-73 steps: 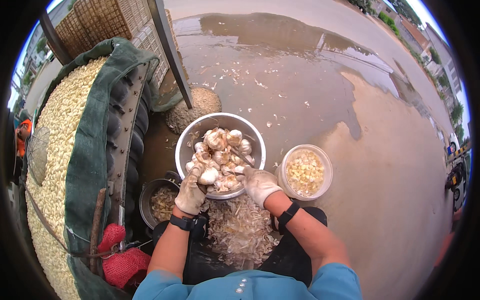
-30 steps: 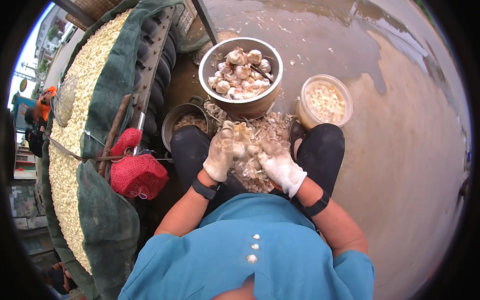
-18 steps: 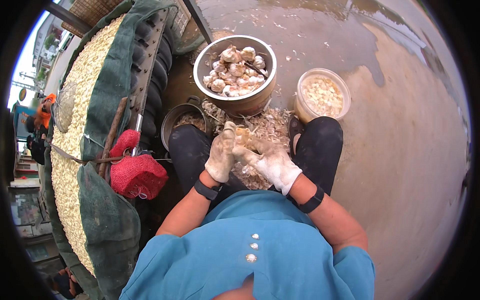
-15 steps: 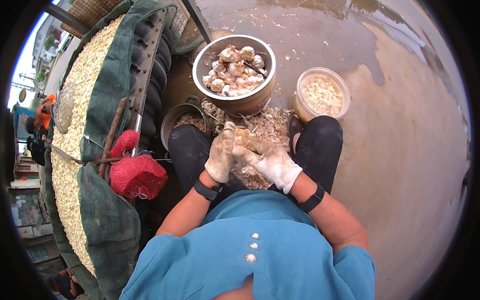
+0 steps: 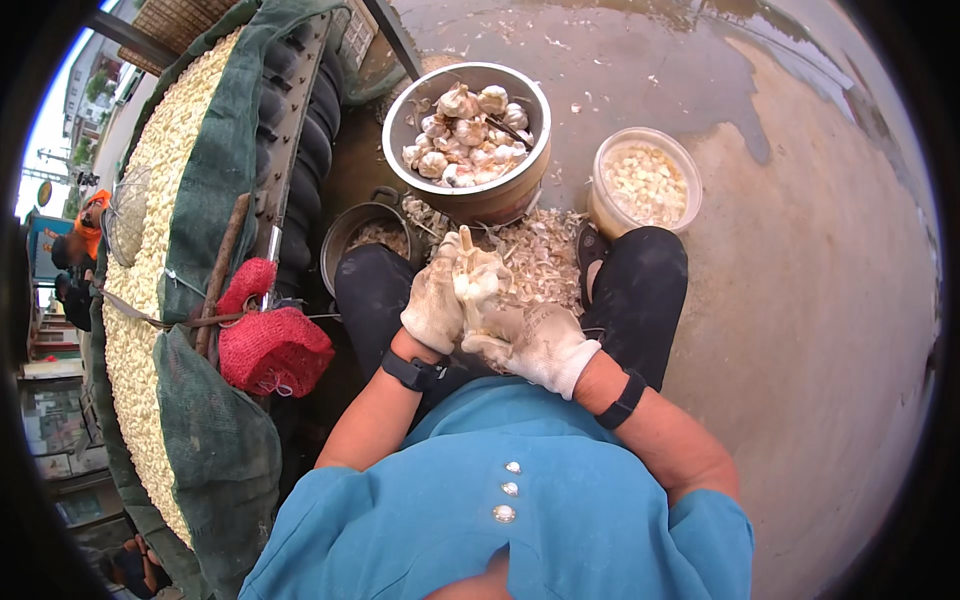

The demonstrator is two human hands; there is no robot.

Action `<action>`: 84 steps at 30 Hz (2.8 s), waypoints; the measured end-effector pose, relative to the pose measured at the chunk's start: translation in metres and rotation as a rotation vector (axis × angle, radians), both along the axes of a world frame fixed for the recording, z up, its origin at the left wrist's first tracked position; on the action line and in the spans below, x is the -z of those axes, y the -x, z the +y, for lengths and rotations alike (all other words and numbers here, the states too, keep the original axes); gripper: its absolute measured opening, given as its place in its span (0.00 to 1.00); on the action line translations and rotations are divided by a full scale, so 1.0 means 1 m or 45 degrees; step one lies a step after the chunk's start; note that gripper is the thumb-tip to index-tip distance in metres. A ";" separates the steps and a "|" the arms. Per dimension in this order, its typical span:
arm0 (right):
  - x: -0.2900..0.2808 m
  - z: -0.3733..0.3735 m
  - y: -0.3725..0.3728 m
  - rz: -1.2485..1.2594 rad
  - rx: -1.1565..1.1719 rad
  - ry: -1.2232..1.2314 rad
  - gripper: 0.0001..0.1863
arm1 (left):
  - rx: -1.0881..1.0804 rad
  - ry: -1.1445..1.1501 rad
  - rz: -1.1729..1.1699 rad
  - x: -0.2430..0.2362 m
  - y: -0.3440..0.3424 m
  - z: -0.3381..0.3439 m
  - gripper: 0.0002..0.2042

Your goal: The person sits on the ground and peels garlic cloves by hand. They separate the cloves from the bulbs, remove the outer skins, and place the peeled cloves into a container while discarding the skins.

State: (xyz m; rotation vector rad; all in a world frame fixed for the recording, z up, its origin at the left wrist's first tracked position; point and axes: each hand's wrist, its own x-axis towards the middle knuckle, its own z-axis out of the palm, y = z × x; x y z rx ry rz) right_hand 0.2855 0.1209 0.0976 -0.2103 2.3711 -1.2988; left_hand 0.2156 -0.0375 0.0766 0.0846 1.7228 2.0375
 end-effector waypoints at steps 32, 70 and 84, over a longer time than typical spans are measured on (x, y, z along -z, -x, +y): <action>-0.012 0.023 -0.007 0.199 0.108 0.079 0.20 | 0.477 -0.010 0.209 0.019 -0.013 -0.026 0.19; -0.004 0.009 -0.014 -0.254 0.486 0.605 0.20 | 0.209 -0.056 0.448 0.056 -0.045 0.005 0.33; 0.003 -0.004 -0.018 0.306 -0.137 -0.150 0.14 | 0.103 -0.353 -0.141 0.032 -0.025 -0.002 0.23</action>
